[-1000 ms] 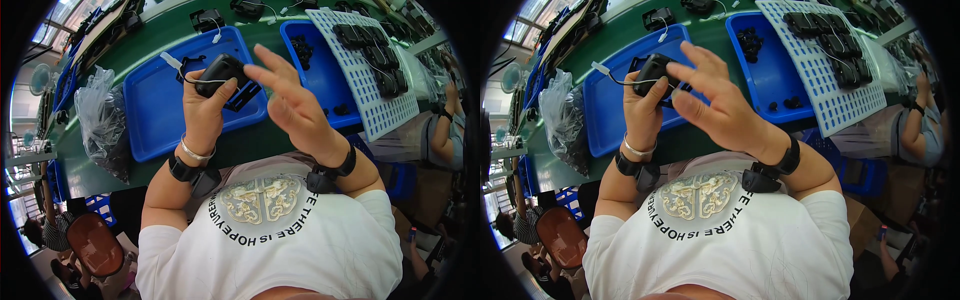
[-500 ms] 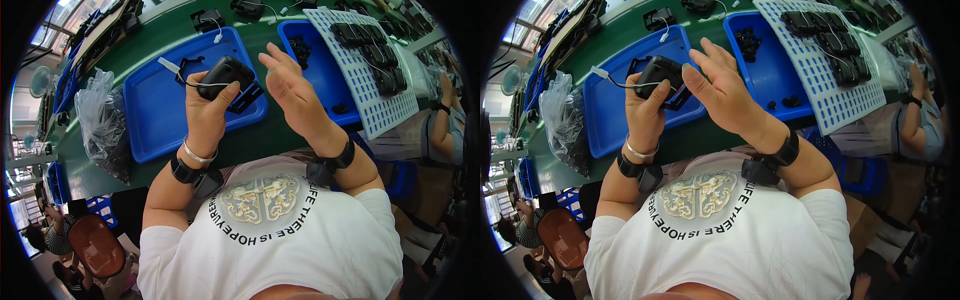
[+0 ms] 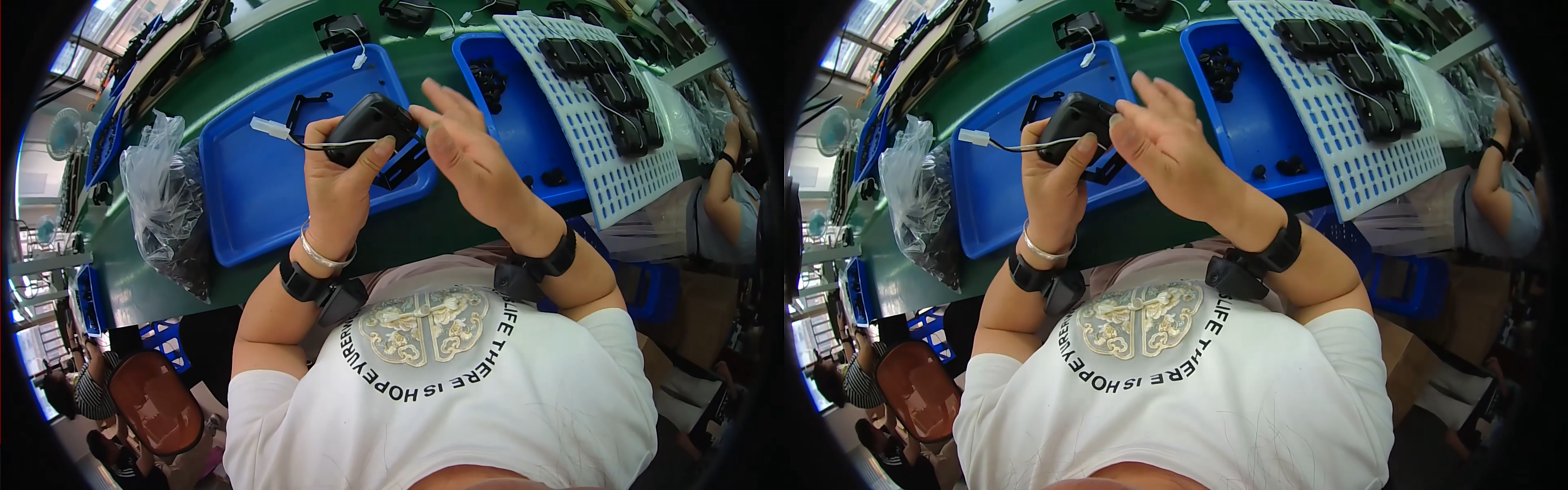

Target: Assembling small electronic or plastic components at a manual workstation and sorting them into boxes.

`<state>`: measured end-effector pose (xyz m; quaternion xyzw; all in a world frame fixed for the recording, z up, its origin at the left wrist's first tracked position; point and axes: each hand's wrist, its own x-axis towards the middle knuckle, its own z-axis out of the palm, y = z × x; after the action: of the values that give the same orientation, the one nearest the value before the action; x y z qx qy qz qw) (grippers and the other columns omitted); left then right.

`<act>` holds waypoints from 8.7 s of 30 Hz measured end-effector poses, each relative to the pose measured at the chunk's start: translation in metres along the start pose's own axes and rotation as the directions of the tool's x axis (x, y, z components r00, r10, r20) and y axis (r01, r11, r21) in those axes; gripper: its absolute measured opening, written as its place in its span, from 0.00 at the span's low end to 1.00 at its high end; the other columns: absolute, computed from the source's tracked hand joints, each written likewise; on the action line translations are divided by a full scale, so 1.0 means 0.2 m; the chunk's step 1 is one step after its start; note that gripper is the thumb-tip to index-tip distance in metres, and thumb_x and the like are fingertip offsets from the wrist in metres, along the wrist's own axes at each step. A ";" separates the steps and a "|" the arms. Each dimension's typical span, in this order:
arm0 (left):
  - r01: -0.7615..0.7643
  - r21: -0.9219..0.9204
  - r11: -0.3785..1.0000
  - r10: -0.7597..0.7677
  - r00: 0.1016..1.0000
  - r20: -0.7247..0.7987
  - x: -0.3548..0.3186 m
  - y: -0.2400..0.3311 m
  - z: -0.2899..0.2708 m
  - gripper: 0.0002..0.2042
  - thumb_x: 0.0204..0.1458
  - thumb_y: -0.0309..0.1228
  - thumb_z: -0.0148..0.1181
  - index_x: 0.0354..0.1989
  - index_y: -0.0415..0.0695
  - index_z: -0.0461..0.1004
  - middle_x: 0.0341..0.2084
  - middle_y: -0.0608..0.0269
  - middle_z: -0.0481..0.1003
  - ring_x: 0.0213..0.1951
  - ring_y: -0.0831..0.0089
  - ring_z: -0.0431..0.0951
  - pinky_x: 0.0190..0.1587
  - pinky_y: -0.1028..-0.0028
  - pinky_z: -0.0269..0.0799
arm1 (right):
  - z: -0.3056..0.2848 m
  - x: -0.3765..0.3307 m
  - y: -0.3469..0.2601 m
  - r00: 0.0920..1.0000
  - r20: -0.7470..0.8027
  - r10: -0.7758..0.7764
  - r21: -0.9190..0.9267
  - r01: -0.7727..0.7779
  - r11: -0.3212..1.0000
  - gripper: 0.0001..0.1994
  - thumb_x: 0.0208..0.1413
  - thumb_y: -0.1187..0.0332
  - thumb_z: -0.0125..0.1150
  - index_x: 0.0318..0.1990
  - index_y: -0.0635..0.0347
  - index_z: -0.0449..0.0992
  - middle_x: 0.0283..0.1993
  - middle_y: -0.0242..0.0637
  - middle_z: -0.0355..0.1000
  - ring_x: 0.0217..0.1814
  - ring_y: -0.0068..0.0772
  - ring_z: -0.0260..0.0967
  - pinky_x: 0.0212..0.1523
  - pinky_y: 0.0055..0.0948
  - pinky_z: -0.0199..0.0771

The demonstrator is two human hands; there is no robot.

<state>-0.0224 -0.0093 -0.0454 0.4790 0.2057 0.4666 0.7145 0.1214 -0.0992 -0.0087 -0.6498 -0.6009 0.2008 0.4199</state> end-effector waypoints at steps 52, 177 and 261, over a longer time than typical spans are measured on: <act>0.506 -0.134 0.852 -0.397 0.791 0.465 0.05 0.14 0.02 0.27 0.45 0.28 0.58 0.55 0.36 0.59 0.40 0.52 0.72 0.34 0.62 0.78 0.39 0.65 0.77 | -0.51 -0.15 0.24 0.880 0.409 0.242 -0.567 0.037 0.823 0.09 0.41 0.74 0.60 0.33 0.64 0.73 0.33 0.44 0.71 0.35 0.46 0.69 0.38 0.35 0.69; 0.295 0.036 0.955 -0.295 0.927 0.233 -0.01 0.04 0.04 0.23 0.48 0.26 0.60 0.50 0.41 0.56 0.41 0.58 0.70 0.40 0.71 0.74 0.38 0.75 0.74 | 0.03 -0.01 0.06 0.976 -0.209 -0.058 -0.012 0.057 0.998 0.17 0.61 0.57 0.47 0.28 0.63 0.68 0.20 0.34 0.62 0.21 0.24 0.56 0.21 0.21 0.56; 0.126 0.106 0.986 -0.128 0.992 0.016 0.03 0.01 -0.03 0.18 0.43 0.22 0.66 0.39 0.40 0.63 0.30 0.61 0.74 0.30 0.77 0.75 0.30 0.79 0.74 | 0.01 -0.01 -0.01 0.993 0.068 -0.099 0.242 0.079 0.967 0.32 0.60 0.44 0.35 0.56 0.68 0.64 0.65 0.58 0.47 0.70 0.51 0.39 0.66 0.40 0.37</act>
<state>-0.0250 -0.0011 -0.0458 0.5073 0.2518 0.4029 0.7190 0.1188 -0.1013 -0.0083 -0.5583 -0.6171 0.2784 0.4796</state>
